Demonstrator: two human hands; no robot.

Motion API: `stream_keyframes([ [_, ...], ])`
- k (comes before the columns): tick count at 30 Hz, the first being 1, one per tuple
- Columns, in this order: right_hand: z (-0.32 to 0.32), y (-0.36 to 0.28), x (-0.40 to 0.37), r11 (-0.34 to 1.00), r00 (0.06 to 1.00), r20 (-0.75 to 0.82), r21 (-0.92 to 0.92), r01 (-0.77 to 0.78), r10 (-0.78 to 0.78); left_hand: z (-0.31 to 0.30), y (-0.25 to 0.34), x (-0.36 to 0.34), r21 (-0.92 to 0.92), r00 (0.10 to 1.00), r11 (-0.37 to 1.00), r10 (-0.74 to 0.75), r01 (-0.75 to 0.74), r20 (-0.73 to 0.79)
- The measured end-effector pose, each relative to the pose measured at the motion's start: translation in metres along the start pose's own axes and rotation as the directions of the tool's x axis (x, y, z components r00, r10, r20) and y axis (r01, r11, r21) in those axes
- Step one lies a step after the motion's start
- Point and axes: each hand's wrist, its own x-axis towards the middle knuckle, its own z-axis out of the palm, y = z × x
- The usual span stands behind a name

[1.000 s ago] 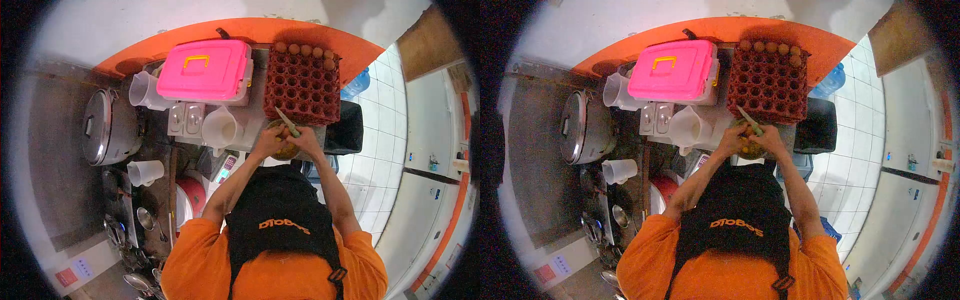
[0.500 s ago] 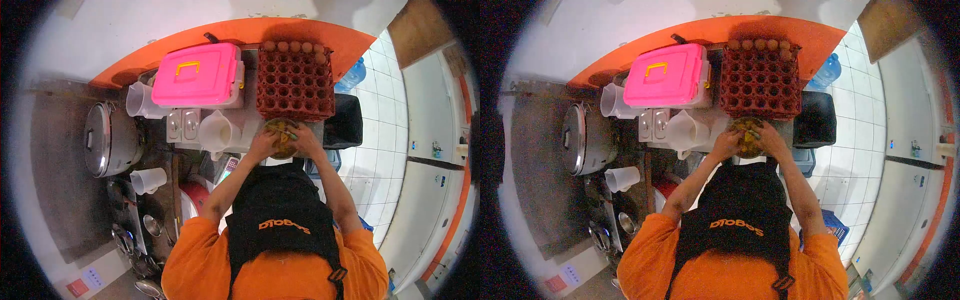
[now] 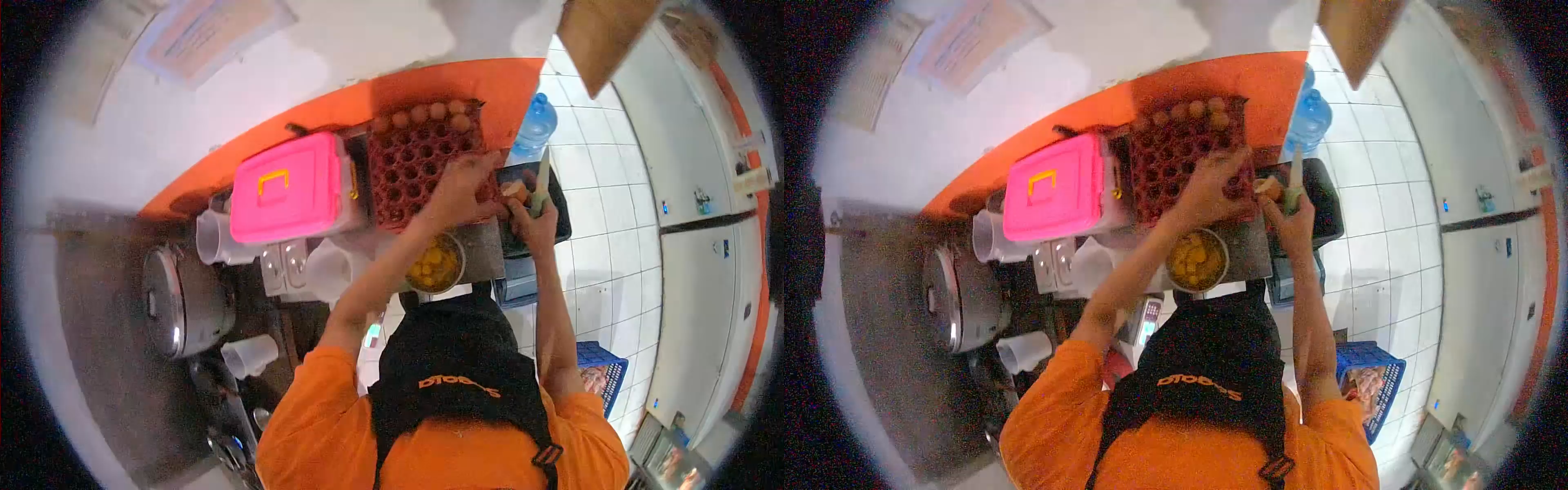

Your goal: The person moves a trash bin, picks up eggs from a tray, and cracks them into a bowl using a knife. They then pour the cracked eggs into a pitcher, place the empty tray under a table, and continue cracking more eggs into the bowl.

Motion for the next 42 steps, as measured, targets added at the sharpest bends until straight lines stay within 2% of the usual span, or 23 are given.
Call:
stream_keyframes([
  [1, -0.018, -0.007, 0.006, 0.989, 0.997, -0.038, -0.133, -0.065, 0.060, 0.001, -0.017, 0.024, 0.039, 0.998, 0.999, -0.032, 0.030, 0.047],
  [2, -0.036, -0.007, 0.009, 0.990, 0.997, -0.062, -0.132, -0.053, 0.045, 0.001, -0.039, 0.044, 0.083, 0.994, 0.995, -0.066, 0.059, 0.087],
  [4, -0.067, -0.003, 0.006, 0.913, 0.974, -0.213, -0.379, -0.150, 0.072, 0.017, -0.096, 0.062, 0.432, 0.996, 0.899, -0.086, 0.076, 0.005],
  [5, -0.077, 0.005, 0.001, 0.915, 0.971, -0.231, -0.376, -0.145, 0.059, 0.021, -0.116, 0.064, 0.525, 0.992, 0.850, -0.094, 0.034, 0.088],
  [7, -0.091, 0.025, -0.013, 0.832, 0.956, -0.212, -0.553, 0.054, -0.203, 0.033, -0.148, 0.064, 0.603, 0.980, 0.797, -0.091, -0.036, 0.178],
  [11, -0.081, 0.025, -0.031, 0.830, 0.974, -0.203, -0.557, -0.032, -0.099, 0.041, -0.166, 0.071, 0.506, 0.982, 0.860, -0.045, -0.055, 0.184],
  [13, -0.064, 0.026, -0.029, 0.875, 0.991, -0.099, -0.482, 0.034, -0.093, 0.034, -0.160, 0.064, 0.464, 0.987, 0.886, -0.066, -0.010, 0.148],
  [14, -0.052, 0.022, -0.027, 0.928, 0.994, -0.062, -0.367, 0.060, -0.089, 0.028, -0.157, 0.061, 0.296, 0.987, 0.951, -0.126, 0.093, 0.095],
  [15, -0.040, 0.012, -0.023, 0.928, 0.994, -0.053, -0.366, 0.070, -0.096, 0.020, -0.153, 0.057, 0.116, 0.980, 0.976, -0.192, 0.185, 0.052],
  [16, -0.027, 0.000, -0.021, 0.902, 0.993, 0.005, -0.418, 0.111, -0.119, 0.011, -0.139, 0.050, 0.123, 0.980, 0.974, -0.194, 0.188, 0.045],
  [17, -0.013, -0.008, -0.018, 0.872, 0.988, 0.066, -0.466, 0.153, -0.138, 0.002, -0.114, 0.041, -0.061, 0.965, 0.970, -0.241, 0.235, -0.107],
  [18, 0.003, -0.012, -0.016, 0.843, 0.980, 0.108, -0.501, 0.197, -0.165, -0.006, -0.093, 0.028, -0.248, 0.918, 0.937, -0.308, 0.248, -0.248],
  [19, 0.018, -0.016, -0.013, 0.844, 0.978, 0.124, -0.495, 0.206, -0.166, -0.012, -0.082, 0.014, -0.240, 0.913, 0.936, -0.316, 0.256, -0.258],
  [21, 0.048, -0.025, -0.016, 0.822, 0.954, 0.227, -0.491, 0.288, -0.198, -0.024, -0.060, -0.023, -0.526, 0.862, 0.785, -0.476, 0.327, -0.174],
  [22, 0.062, -0.041, -0.021, 0.830, 0.930, 0.255, -0.431, 0.355, -0.265, -0.033, -0.044, -0.037, -0.522, 0.847, 0.783, -0.495, 0.337, -0.195],
  [24, 0.087, -0.039, -0.030, 0.835, 0.914, 0.309, -0.403, 0.375, -0.261, -0.048, -0.014, -0.065, -0.686, 0.708, 0.545, -0.703, 0.482, -0.061],
  [27, 0.114, -0.007, -0.047, 0.799, 0.871, 0.442, -0.434, 0.415, -0.212, -0.047, -0.019, -0.113, -0.735, 0.682, 0.484, -0.730, 0.475, -0.040],
  [28, 0.119, -0.003, -0.049, 0.747, 0.845, 0.507, -0.493, 0.446, -0.170, -0.050, -0.014, -0.120, -0.542, 0.718, 0.699, -0.657, 0.467, -0.229],
  [32, 0.117, -0.021, -0.061, 0.821, 0.818, 0.516, -0.333, 0.464, -0.253, -0.066, 0.005, -0.150, -0.490, 0.661, 0.667, -0.717, 0.561, -0.219],
  [35, 0.124, -0.015, -0.045, 0.919, 0.859, 0.495, -0.262, 0.294, -0.133, -0.055, 0.008, -0.172, -0.519, 0.715, 0.698, -0.666, 0.494, -0.215],
  [37, 0.122, 0.009, -0.034, 0.936, 0.720, 0.693, -0.264, 0.233, 0.016, -0.041, 0.011, -0.177, -0.471, 0.737, 0.719, -0.648, 0.511, -0.191],
  [40, 0.118, 0.012, -0.035, 0.924, 0.684, 0.708, -0.360, 0.132, 0.178, -0.012, -0.001, -0.191, -0.422, 0.779, 0.761, -0.602, 0.493, -0.176],
  [42, 0.115, 0.062, -0.038, 0.949, 0.695, 0.699, -0.305, 0.075, 0.170, 0.005, -0.009, -0.202, -0.422, 0.799, 0.782, -0.571, 0.459, -0.187],
])
